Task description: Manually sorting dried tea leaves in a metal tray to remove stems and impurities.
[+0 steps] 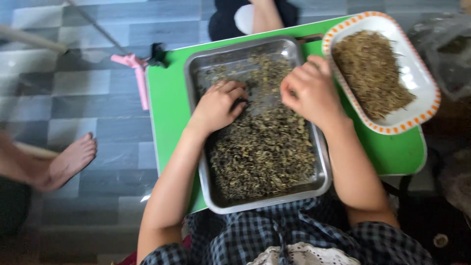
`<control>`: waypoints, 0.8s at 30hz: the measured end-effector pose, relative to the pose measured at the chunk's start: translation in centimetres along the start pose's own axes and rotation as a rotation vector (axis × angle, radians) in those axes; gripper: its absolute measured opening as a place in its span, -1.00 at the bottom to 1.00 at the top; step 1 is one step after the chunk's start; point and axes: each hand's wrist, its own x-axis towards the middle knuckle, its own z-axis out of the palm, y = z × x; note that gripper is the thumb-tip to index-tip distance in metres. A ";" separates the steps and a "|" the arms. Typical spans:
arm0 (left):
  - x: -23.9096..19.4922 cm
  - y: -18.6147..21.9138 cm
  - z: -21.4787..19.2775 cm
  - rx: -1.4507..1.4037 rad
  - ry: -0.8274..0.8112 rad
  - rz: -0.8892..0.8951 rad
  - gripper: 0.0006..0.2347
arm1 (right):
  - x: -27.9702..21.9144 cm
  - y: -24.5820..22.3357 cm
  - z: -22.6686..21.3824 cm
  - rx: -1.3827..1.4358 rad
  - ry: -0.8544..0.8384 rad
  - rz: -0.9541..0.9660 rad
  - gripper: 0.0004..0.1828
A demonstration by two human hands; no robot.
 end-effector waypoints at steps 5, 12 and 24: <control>-0.1 -0.1 -0.1 -0.020 -0.038 0.034 -0.78 | -2.9 5.4 -4.5 -0.008 0.232 0.284 -0.86; -0.2 -0.1 0.1 -0.009 -0.038 0.018 -0.79 | -6.9 9.8 -4.6 -0.126 0.068 0.579 -0.81; -0.4 0.0 0.3 -0.033 0.011 -0.032 -0.88 | 3.5 -0.4 1.5 0.301 -0.332 0.049 -0.89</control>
